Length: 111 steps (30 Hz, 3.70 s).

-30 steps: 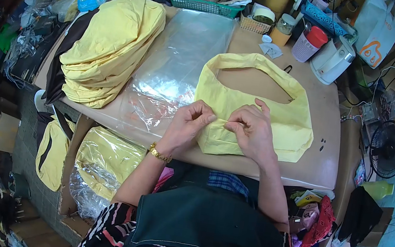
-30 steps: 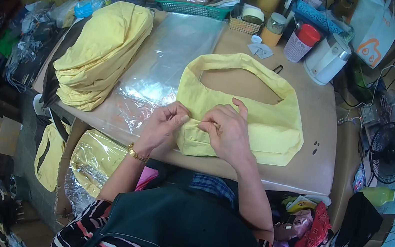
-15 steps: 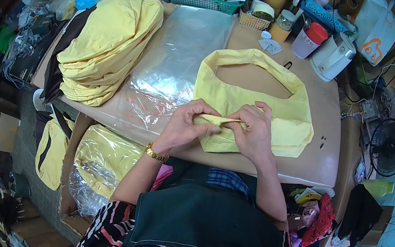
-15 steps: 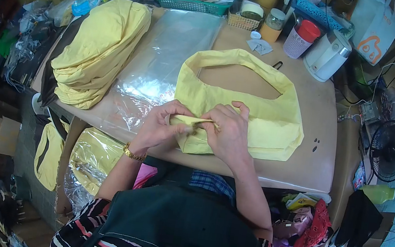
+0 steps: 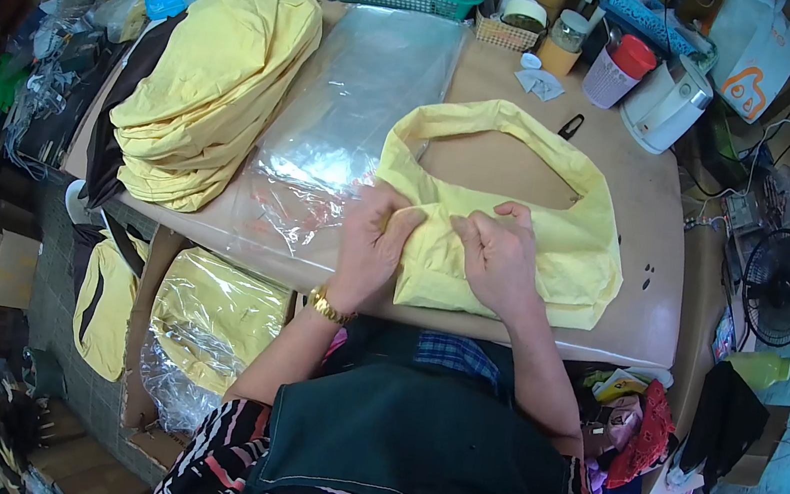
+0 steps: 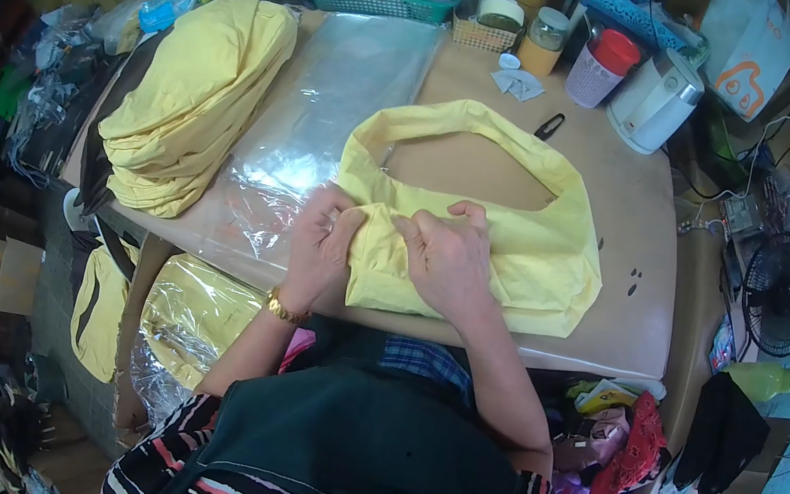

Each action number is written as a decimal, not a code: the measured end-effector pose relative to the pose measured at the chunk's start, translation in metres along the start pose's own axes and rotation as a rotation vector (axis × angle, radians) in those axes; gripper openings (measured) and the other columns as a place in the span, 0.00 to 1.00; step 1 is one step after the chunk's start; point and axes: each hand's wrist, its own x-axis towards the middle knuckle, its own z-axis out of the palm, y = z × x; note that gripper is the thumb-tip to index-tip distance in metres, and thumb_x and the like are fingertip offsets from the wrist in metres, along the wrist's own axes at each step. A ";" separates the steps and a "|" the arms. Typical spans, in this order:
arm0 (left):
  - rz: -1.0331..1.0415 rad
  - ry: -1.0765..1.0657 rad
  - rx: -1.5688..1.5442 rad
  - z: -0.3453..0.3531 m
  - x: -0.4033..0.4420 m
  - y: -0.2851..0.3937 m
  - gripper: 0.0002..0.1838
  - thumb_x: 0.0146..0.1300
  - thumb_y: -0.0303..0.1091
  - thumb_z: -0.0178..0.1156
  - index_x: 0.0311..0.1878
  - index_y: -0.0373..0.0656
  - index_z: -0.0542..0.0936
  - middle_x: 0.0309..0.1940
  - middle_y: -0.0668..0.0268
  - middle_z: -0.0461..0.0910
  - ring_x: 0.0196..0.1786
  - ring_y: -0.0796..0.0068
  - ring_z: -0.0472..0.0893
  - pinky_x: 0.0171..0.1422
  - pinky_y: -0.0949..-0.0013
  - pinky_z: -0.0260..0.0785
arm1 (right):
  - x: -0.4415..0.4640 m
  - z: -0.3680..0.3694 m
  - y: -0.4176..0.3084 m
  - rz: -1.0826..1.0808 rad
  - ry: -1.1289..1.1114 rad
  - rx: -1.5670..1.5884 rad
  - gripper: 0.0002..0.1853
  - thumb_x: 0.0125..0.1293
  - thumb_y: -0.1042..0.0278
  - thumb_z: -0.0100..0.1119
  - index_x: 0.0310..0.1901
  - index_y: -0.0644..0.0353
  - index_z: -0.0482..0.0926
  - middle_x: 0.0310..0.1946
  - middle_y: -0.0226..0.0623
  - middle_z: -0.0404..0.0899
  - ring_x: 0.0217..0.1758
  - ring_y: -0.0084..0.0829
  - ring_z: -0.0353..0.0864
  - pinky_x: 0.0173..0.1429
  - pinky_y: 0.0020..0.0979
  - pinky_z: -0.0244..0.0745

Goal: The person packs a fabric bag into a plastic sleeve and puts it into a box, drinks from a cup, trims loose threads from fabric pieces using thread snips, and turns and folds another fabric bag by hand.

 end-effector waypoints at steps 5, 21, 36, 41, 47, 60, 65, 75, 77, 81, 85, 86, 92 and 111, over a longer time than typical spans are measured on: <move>0.167 0.086 0.493 -0.014 -0.039 0.032 0.19 0.59 0.40 0.71 0.26 0.36 0.74 0.17 0.68 0.72 0.22 0.80 0.67 0.29 0.72 0.60 | 0.005 -0.006 0.001 0.029 0.065 -0.011 0.18 0.69 0.62 0.59 0.21 0.57 0.71 0.11 0.34 0.68 0.17 0.38 0.69 0.54 0.42 0.65; 0.418 0.189 0.516 -0.003 -0.024 0.019 0.15 0.61 0.38 0.67 0.44 0.38 0.75 0.44 0.58 0.75 0.45 0.67 0.72 0.47 0.65 0.66 | 0.010 -0.029 0.001 -0.032 0.002 0.014 0.10 0.66 0.64 0.61 0.30 0.60 0.78 0.24 0.36 0.78 0.29 0.37 0.77 0.62 0.44 0.62; 0.367 0.261 0.580 -0.002 0.013 0.003 0.11 0.74 0.33 0.51 0.36 0.36 0.75 0.23 0.65 0.73 0.26 0.76 0.68 0.34 0.70 0.65 | -0.100 -0.084 0.142 0.647 0.572 0.318 0.11 0.69 0.66 0.57 0.35 0.67 0.80 0.21 0.31 0.76 0.31 0.23 0.73 0.40 0.30 0.67; 0.385 0.277 0.805 -0.038 0.025 -0.007 0.10 0.73 0.32 0.53 0.37 0.36 0.76 0.21 0.63 0.74 0.23 0.70 0.71 0.31 0.68 0.66 | -0.085 -0.055 0.133 0.625 0.453 0.047 0.10 0.65 0.66 0.59 0.30 0.62 0.82 0.21 0.42 0.78 0.30 0.43 0.74 0.49 0.38 0.66; 0.655 0.212 1.149 -0.002 0.028 0.047 0.15 0.63 0.29 0.61 0.52 0.36 0.75 0.45 0.52 0.79 0.48 0.52 0.78 0.55 0.54 0.68 | -0.086 -0.042 0.132 0.629 0.382 0.067 0.11 0.67 0.64 0.58 0.29 0.60 0.81 0.20 0.39 0.77 0.30 0.42 0.76 0.52 0.39 0.66; 0.617 -0.388 0.620 0.165 0.062 0.066 0.08 0.63 0.31 0.66 0.34 0.37 0.79 0.23 0.59 0.78 0.24 0.68 0.77 0.30 0.69 0.69 | -0.130 -0.068 0.086 0.794 0.554 0.557 0.16 0.73 0.61 0.55 0.31 0.65 0.79 0.29 0.35 0.78 0.29 0.25 0.78 0.37 0.28 0.74; 0.661 -0.389 0.644 0.169 0.064 0.060 0.09 0.65 0.32 0.65 0.33 0.37 0.77 0.20 0.61 0.74 0.22 0.70 0.72 0.29 0.69 0.65 | -0.134 -0.051 0.071 0.739 0.311 0.956 0.19 0.74 0.58 0.55 0.32 0.67 0.79 0.27 0.33 0.80 0.27 0.18 0.78 0.32 0.23 0.73; 0.654 -0.496 0.497 0.183 0.060 0.038 0.10 0.66 0.34 0.63 0.32 0.39 0.77 0.21 0.61 0.76 0.22 0.65 0.74 0.28 0.66 0.67 | -0.167 -0.069 0.070 0.868 0.347 0.830 0.15 0.70 0.61 0.60 0.34 0.68 0.80 0.23 0.33 0.80 0.26 0.21 0.78 0.31 0.25 0.73; 0.630 -0.590 0.481 0.183 0.059 0.040 0.08 0.66 0.33 0.63 0.36 0.38 0.77 0.22 0.62 0.76 0.24 0.69 0.74 0.31 0.69 0.67 | -0.162 -0.080 0.069 0.908 0.265 0.657 0.12 0.68 0.64 0.62 0.37 0.67 0.79 0.27 0.36 0.81 0.30 0.26 0.80 0.35 0.28 0.74; 0.630 -0.700 0.758 0.168 0.046 0.065 0.21 0.57 0.42 0.70 0.47 0.40 0.76 0.33 0.57 0.81 0.33 0.54 0.80 0.40 0.59 0.72 | -0.137 -0.095 0.085 0.475 0.689 -0.039 0.22 0.57 0.69 0.68 0.51 0.63 0.72 0.44 0.45 0.76 0.48 0.42 0.76 0.49 0.37 0.71; 0.459 -0.733 1.103 0.095 0.034 0.071 0.30 0.51 0.48 0.73 0.52 0.45 0.74 0.34 0.53 0.83 0.38 0.50 0.82 0.41 0.54 0.73 | -0.103 -0.095 0.098 0.297 0.575 0.004 0.17 0.55 0.69 0.71 0.45 0.61 0.77 0.37 0.42 0.78 0.41 0.42 0.77 0.52 0.40 0.70; 0.340 -0.706 1.129 0.069 0.035 0.071 0.26 0.51 0.46 0.73 0.48 0.42 0.76 0.33 0.52 0.83 0.37 0.48 0.82 0.40 0.54 0.72 | -0.099 -0.092 0.107 0.293 0.568 0.013 0.17 0.55 0.69 0.71 0.45 0.61 0.77 0.37 0.42 0.78 0.41 0.42 0.77 0.52 0.40 0.70; -0.211 -0.297 0.577 -0.025 0.048 0.049 0.15 0.62 0.36 0.67 0.27 0.33 0.79 0.19 0.72 0.76 0.24 0.81 0.72 0.29 0.71 0.63 | -0.094 -0.091 0.148 0.421 0.580 -0.179 0.17 0.61 0.58 0.68 0.22 0.60 0.77 0.14 0.39 0.69 0.23 0.41 0.71 0.47 0.40 0.71; 0.468 0.279 1.003 0.000 0.011 0.008 0.32 0.64 0.41 0.63 0.62 0.32 0.62 0.36 0.60 0.74 0.32 0.70 0.71 0.36 0.69 0.64 | -0.107 -0.079 0.179 0.727 0.310 -0.174 0.24 0.70 0.48 0.56 0.32 0.67 0.81 0.21 0.55 0.75 0.23 0.52 0.74 0.31 0.44 0.68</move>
